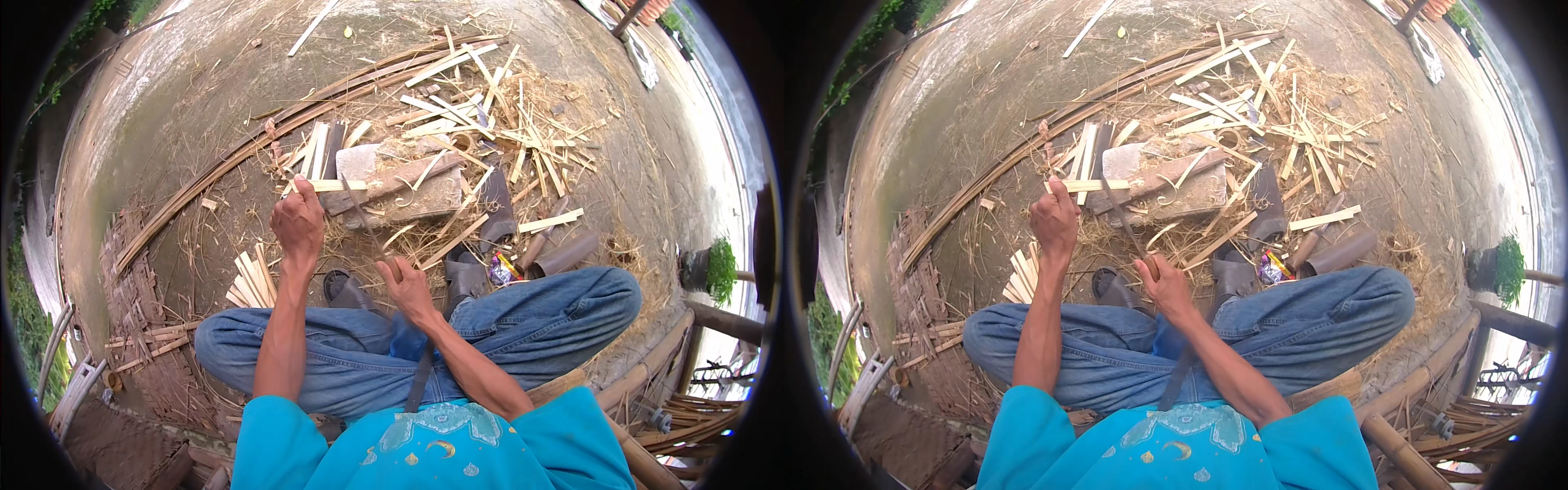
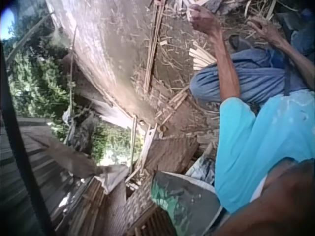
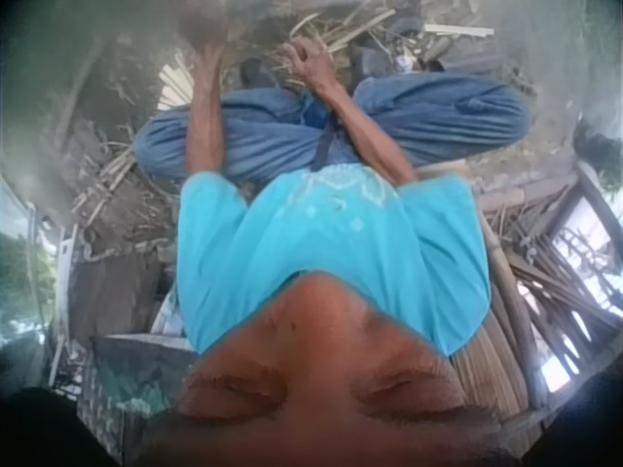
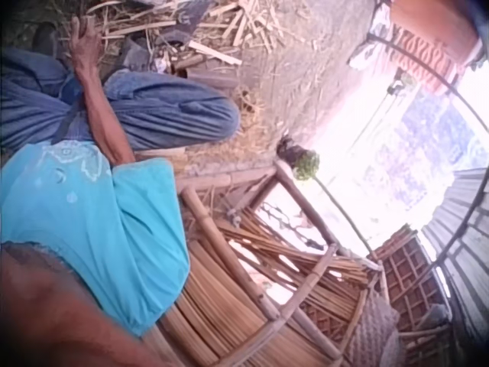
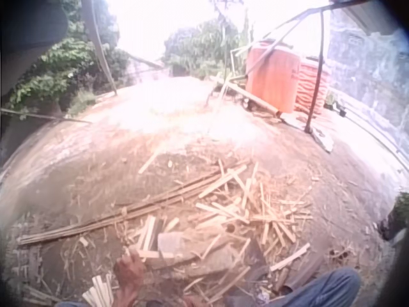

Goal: The person sits cross-legged on the ground and uses a machete to split small pieces of wood on a wooden block. They repeatedly position the wood, strike it with the machete, and separate the resulting slats, accumulating a pile of split wood pieces.

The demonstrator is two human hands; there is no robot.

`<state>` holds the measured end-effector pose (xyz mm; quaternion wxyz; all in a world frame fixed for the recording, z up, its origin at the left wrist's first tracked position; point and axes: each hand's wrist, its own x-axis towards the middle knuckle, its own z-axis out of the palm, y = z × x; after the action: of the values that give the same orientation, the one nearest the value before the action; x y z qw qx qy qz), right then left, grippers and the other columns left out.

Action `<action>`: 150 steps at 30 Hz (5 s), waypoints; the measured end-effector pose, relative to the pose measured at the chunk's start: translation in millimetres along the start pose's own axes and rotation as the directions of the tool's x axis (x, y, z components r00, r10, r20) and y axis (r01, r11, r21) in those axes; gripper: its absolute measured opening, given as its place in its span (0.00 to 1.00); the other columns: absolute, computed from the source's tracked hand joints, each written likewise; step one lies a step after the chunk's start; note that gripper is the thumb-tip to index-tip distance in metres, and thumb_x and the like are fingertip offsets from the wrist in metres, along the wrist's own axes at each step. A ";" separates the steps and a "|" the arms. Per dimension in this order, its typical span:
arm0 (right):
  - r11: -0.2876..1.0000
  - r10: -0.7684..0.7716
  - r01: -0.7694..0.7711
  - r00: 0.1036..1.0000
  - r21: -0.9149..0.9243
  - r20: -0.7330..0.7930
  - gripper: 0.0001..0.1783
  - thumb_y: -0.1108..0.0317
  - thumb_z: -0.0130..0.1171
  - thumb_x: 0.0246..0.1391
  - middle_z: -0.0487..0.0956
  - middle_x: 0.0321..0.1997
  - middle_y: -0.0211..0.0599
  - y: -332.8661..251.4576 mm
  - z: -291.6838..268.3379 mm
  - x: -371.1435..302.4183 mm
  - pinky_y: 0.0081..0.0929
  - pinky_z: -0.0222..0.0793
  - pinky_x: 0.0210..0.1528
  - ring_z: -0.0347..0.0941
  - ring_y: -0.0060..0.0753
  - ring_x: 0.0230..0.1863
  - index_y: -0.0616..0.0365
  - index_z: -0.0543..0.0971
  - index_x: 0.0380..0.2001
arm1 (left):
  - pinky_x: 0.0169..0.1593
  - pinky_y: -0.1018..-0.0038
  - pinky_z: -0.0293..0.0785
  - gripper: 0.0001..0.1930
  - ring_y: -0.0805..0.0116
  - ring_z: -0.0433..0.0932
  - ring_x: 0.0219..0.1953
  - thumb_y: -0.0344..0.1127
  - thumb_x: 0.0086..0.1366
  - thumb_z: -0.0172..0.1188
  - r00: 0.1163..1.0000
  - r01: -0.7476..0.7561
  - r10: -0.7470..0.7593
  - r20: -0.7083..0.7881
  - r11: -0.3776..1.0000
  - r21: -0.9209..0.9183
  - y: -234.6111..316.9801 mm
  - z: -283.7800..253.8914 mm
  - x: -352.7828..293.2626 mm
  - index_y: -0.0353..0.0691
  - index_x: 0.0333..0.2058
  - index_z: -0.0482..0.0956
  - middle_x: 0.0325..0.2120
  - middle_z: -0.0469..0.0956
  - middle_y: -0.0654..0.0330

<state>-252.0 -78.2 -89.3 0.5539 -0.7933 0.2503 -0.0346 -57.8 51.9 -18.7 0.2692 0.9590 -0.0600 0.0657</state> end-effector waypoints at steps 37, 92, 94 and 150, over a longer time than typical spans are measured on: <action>0.717 -0.382 0.388 0.914 -0.579 0.139 0.13 0.60 0.71 0.48 0.76 0.19 0.44 -53.3 -126.4 95.7 0.42 0.67 0.26 0.76 0.49 0.22 0.55 0.77 0.24 | 0.21 0.79 0.66 0.15 0.79 0.73 0.17 0.39 0.75 0.54 0.654 0.444 0.185 0.733 0.692 -0.570 74.2 -10.3 -28.5 0.33 0.31 0.77 0.19 0.71 0.67; 0.890 0.102 -0.221 0.949 -0.400 -0.297 0.23 0.50 0.62 0.53 0.82 0.25 0.53 38.6 -179.2 127.0 0.46 0.72 0.36 0.79 0.53 0.27 0.65 0.83 0.29 | 0.20 0.81 0.68 0.14 0.78 0.75 0.18 0.39 0.78 0.55 0.623 0.594 0.171 0.764 0.532 -0.603 62.3 3.7 -47.1 0.36 0.52 0.75 0.22 0.75 0.68; 0.910 0.105 -0.231 0.932 -0.343 -0.347 0.25 0.49 0.61 0.54 0.82 0.24 0.53 52.1 -191.0 127.5 0.45 0.71 0.35 0.78 0.50 0.25 0.67 0.83 0.29 | 0.24 0.81 0.72 0.16 0.76 0.79 0.23 0.39 0.79 0.53 0.666 0.585 0.158 0.729 0.495 -0.642 64.1 5.3 -45.7 0.36 0.57 0.71 0.27 0.78 0.64; 0.971 0.203 -0.220 0.526 0.098 -0.826 0.21 0.58 0.69 0.53 0.85 0.33 0.43 146.5 -204.7 157.9 0.37 0.74 0.41 0.80 0.37 0.35 0.61 0.83 0.45 | 0.43 0.61 0.78 0.18 0.52 0.86 0.35 0.43 0.71 0.60 0.792 -0.040 0.125 0.597 0.987 -0.153 14.9 -3.8 -27.9 0.37 0.51 0.83 0.38 0.86 0.47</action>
<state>-234.8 -361.6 -177.1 0.3627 -0.6513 0.5762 -0.3351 -87.8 43.5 -12.3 0.2956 0.9062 -0.1889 -0.2362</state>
